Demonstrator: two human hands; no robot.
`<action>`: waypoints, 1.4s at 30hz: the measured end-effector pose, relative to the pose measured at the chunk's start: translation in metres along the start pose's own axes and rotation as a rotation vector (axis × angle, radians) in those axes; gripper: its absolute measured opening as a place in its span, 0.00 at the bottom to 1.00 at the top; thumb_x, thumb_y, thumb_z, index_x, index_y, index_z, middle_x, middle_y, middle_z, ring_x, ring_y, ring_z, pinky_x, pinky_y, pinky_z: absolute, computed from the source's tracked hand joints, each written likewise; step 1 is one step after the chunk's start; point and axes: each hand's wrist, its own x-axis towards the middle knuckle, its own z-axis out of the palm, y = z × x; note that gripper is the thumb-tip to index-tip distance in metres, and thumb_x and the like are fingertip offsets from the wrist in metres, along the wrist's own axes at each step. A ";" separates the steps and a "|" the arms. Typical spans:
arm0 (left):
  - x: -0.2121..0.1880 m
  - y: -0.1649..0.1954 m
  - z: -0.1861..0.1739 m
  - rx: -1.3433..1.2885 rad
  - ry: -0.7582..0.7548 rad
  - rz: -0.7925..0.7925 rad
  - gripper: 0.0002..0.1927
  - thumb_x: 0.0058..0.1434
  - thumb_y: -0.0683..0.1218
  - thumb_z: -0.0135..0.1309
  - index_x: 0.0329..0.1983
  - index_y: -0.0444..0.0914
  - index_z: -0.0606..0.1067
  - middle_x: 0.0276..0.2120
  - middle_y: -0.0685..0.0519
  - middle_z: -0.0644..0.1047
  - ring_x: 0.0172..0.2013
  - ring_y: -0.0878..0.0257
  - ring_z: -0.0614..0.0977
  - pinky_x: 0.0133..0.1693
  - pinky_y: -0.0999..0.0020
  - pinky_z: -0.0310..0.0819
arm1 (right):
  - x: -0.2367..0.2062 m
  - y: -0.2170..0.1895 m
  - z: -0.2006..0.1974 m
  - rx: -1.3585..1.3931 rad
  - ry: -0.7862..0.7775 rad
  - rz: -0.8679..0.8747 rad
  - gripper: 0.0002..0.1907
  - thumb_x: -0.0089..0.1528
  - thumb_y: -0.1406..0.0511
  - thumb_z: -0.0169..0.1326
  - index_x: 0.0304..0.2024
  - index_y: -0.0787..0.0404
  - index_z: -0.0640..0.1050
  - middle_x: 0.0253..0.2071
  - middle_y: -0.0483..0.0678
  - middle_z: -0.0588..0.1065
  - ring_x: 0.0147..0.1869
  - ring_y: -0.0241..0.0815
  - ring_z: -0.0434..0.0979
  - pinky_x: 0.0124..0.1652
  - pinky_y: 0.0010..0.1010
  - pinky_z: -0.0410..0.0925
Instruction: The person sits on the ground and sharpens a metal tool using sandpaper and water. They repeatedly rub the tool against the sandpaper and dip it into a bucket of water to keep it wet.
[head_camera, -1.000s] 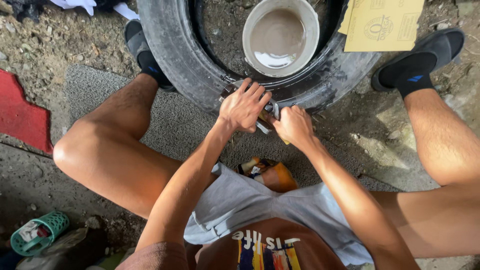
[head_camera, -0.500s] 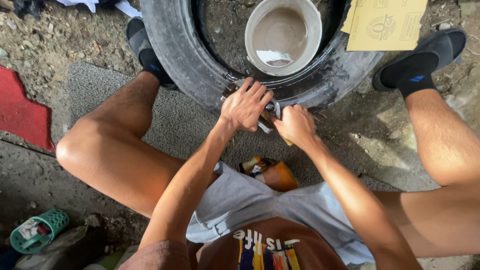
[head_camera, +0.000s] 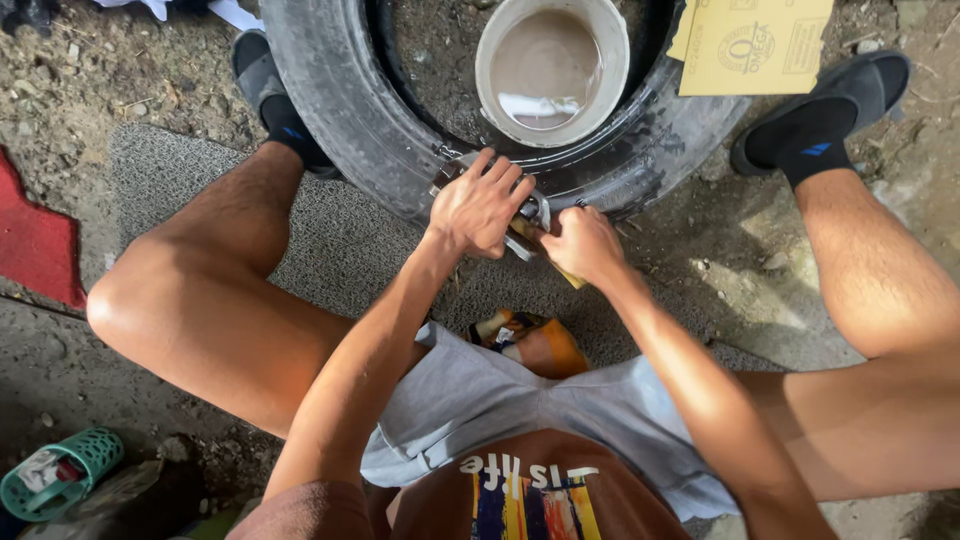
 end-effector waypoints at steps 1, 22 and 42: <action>0.000 0.000 0.000 -0.007 0.002 0.002 0.51 0.31 0.55 0.66 0.63 0.34 0.68 0.50 0.46 0.73 0.57 0.50 0.72 0.67 0.49 0.54 | 0.000 0.001 0.001 0.085 -0.039 0.006 0.20 0.56 0.54 0.61 0.28 0.67 0.82 0.28 0.65 0.79 0.33 0.60 0.82 0.37 0.46 0.73; 0.002 0.000 0.002 0.008 0.025 -0.004 0.46 0.34 0.56 0.67 0.59 0.36 0.70 0.48 0.47 0.74 0.55 0.50 0.73 0.67 0.49 0.55 | 0.001 -0.011 -0.009 0.029 -0.064 0.066 0.24 0.55 0.50 0.60 0.29 0.66 0.82 0.26 0.63 0.78 0.33 0.62 0.82 0.37 0.49 0.72; 0.001 -0.002 0.003 0.020 0.080 0.010 0.49 0.30 0.57 0.67 0.59 0.36 0.71 0.45 0.48 0.74 0.53 0.51 0.74 0.65 0.50 0.57 | -0.023 0.006 -0.010 0.126 0.027 0.062 0.18 0.59 0.56 0.63 0.39 0.66 0.79 0.29 0.56 0.80 0.33 0.53 0.84 0.35 0.41 0.73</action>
